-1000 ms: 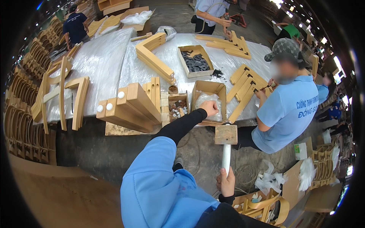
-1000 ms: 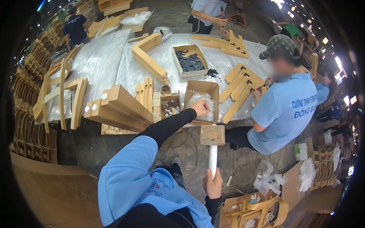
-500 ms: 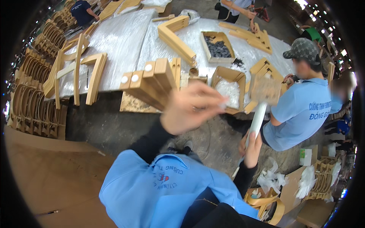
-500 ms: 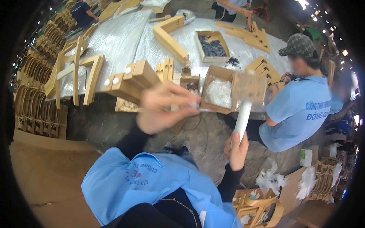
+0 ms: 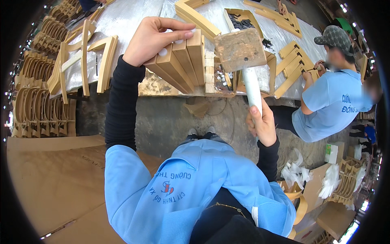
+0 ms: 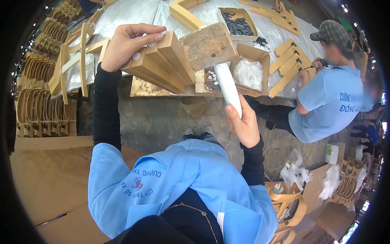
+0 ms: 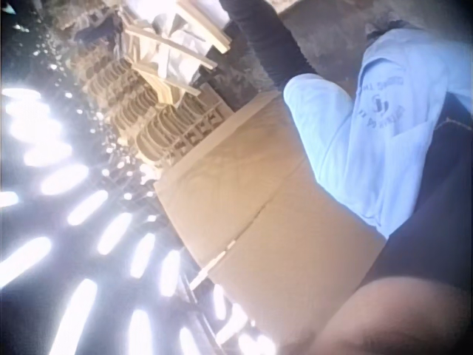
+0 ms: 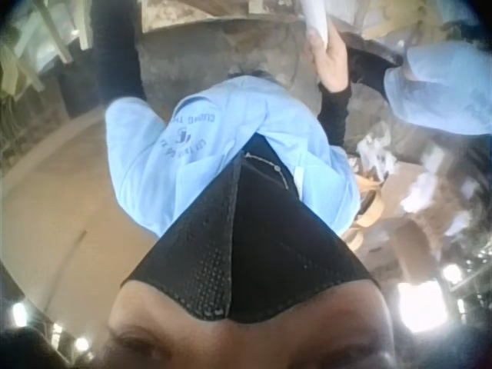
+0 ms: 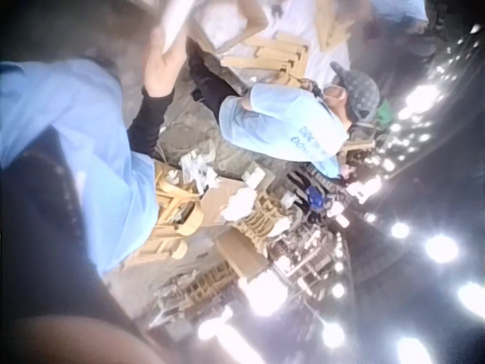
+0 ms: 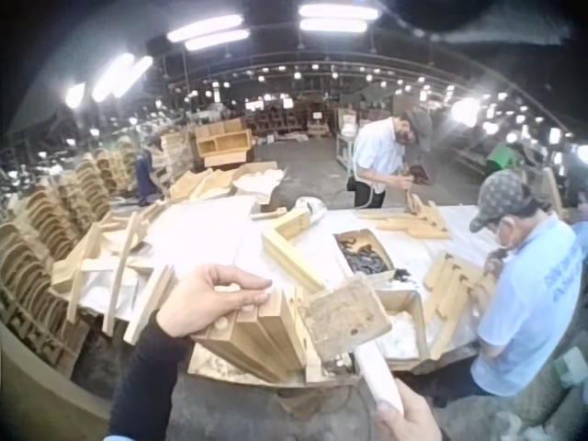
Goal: The person assembles wooden chair frames by inserting white plastic dowels into pre-drilled holes on wooden legs and connecting them to seat frames. The person repeatedly picks up legs, inserts dowels, and joins them to frames on a workbench.
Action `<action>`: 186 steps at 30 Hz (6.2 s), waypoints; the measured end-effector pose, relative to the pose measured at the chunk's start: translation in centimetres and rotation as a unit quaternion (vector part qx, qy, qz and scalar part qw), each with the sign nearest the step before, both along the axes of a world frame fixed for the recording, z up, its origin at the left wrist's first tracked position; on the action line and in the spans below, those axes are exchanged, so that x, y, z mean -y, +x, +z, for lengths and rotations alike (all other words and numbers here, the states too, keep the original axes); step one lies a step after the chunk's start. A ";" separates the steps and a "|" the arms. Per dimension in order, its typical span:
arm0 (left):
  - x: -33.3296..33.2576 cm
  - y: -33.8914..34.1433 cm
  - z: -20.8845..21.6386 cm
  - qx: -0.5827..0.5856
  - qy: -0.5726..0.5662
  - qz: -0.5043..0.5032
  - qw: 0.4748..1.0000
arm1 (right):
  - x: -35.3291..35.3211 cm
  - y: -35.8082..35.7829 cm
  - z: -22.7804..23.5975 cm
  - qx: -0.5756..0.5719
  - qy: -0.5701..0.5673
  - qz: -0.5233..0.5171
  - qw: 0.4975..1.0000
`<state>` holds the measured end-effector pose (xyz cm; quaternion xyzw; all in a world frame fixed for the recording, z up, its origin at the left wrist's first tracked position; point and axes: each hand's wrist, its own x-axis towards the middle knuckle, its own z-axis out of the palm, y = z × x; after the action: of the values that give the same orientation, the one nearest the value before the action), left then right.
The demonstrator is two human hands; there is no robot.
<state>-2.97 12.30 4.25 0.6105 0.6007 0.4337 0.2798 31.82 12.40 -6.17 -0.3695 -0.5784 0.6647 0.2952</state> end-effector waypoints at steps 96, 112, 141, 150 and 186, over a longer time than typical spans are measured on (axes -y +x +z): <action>6.0 -0.7 -18.6 0.191 0.281 0.431 0.836 | -23.5 2.5 -16.5 0.498 0.332 -0.145 0.788; -3.7 -15.3 -36.3 -0.229 0.034 0.045 0.972 | -16.5 -31.5 3.2 -0.374 0.054 0.729 0.570; -6.7 -7.5 -27.8 0.258 0.000 -0.020 0.966 | -16.7 -23.4 -9.7 -0.064 0.074 0.198 0.975; -14.4 -19.2 -10.6 -0.008 0.077 -0.046 0.996 | -22.9 -32.3 -3.0 0.001 0.251 0.133 0.959; -17.0 -31.0 -35.2 0.108 0.005 0.517 0.849 | -34.2 -46.4 -12.8 0.087 0.078 0.200 0.973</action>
<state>-33.94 29.31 -30.98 0.1629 0.7933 0.5818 0.0752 -14.54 46.63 -19.02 -0.2784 -0.7144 0.6280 0.1329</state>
